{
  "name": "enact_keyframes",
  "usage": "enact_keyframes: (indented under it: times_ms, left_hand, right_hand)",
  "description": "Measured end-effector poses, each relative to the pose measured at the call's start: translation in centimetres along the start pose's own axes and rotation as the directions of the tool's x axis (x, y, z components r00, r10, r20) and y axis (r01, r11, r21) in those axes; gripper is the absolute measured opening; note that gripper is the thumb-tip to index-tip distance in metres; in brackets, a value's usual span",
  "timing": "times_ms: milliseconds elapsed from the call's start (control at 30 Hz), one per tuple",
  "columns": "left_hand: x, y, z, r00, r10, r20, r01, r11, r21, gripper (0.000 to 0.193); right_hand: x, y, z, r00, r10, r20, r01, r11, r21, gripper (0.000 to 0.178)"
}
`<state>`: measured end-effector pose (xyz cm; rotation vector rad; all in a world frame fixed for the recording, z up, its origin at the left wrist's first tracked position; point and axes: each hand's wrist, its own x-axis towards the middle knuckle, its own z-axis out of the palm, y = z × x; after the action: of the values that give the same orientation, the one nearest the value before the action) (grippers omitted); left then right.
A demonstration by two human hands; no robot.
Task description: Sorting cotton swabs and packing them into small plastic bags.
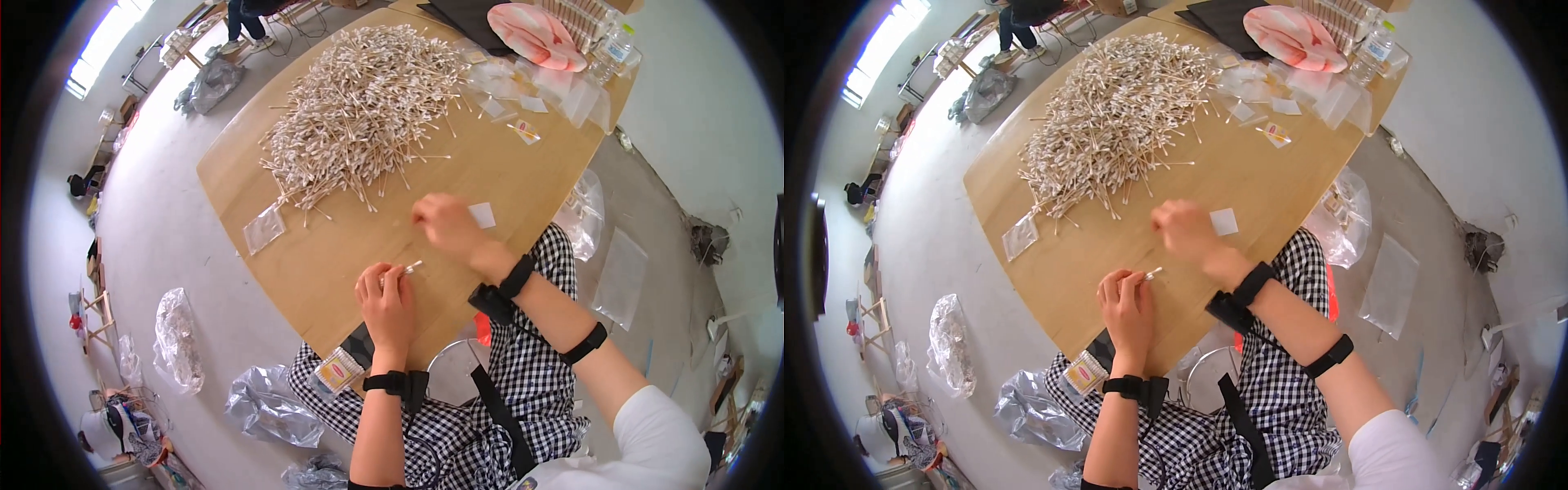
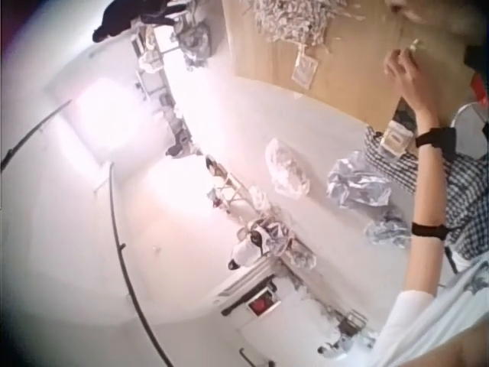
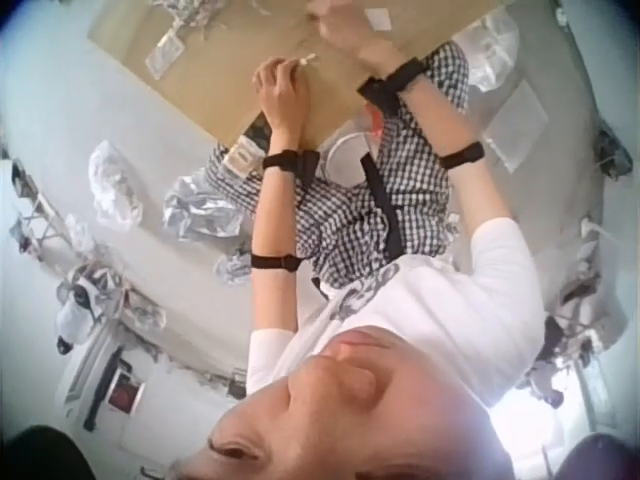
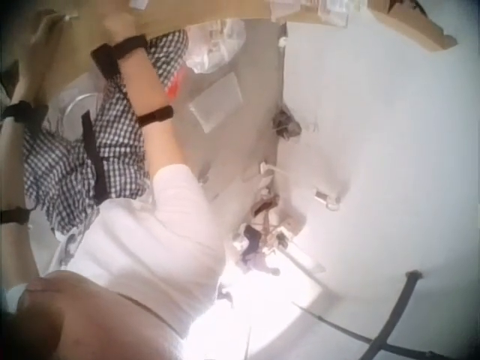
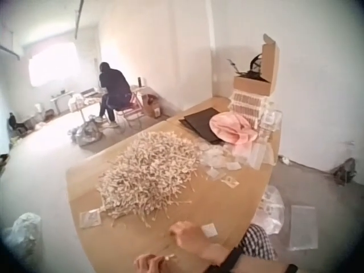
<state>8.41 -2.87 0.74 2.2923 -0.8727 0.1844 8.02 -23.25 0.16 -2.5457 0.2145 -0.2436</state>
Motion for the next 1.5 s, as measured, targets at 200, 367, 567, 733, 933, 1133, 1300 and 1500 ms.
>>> enact_keyframes:
  times_ms: [200, 367, 567, 733, 933, 1133, 1300, 1500]
  left_hand:
    - [0.0, -0.5, -0.3, 0.995, 0.03, -0.095, -0.025, 0.998, 0.06, 0.022]
    - [0.5, 0.2, 0.1, 0.995, 0.04, -0.087, -0.038, 0.999, 0.024, 0.022]
    - [-0.1, -1.1, -0.3, 0.993, 0.054, -0.101, -0.055, 0.998, -0.008, 0.02]
    - [0.3, -0.2, -0.6, 0.994, 0.082, -0.072, -0.083, 0.996, -0.018, 0.019]
    - [0.3, -0.2, -0.6, 0.99, -0.014, -0.14, 0.02, 0.999, 0.043, 0.049]
    - [0.2, -0.2, -0.3, 0.997, -0.047, -0.059, 0.049, 0.998, 0.029, 0.073]
    - [0.4, -0.3, -0.1, 0.997, -0.016, -0.077, 0.017, 1.0, 0.021, 0.069]
    - [0.2, -0.8, 0.0, 0.996, -0.007, -0.087, 0.005, 1.0, -0.029, 0.045]
  right_hand:
    - [3.2, -5.6, 0.4, 0.975, -0.141, 0.169, 0.149, 0.988, -0.03, 0.034]
    - [6.1, -5.3, 4.3, 0.989, -0.109, -0.095, 0.074, 0.945, -0.317, 0.04]
    - [5.0, -6.2, 2.5, 0.991, -0.07, 0.115, 0.101, 0.954, -0.283, 0.023]
    - [-2.7, -3.5, 0.5, 0.925, -0.377, -0.04, 0.371, 0.922, -0.108, 0.018]
    - [-3.8, -4.0, 0.0, 0.991, -0.08, -0.107, 0.106, 0.958, 0.265, 0.038]
    - [-1.3, -4.5, 0.4, 0.972, -0.163, -0.171, 0.203, 0.947, 0.249, 0.04]
    - [-1.3, -5.0, 0.8, 0.95, -0.244, 0.193, 0.17, 0.927, 0.334, 0.042]
    - [-0.8, -2.2, -0.3, 0.974, -0.117, -0.194, 0.145, 0.98, 0.138, 0.043]
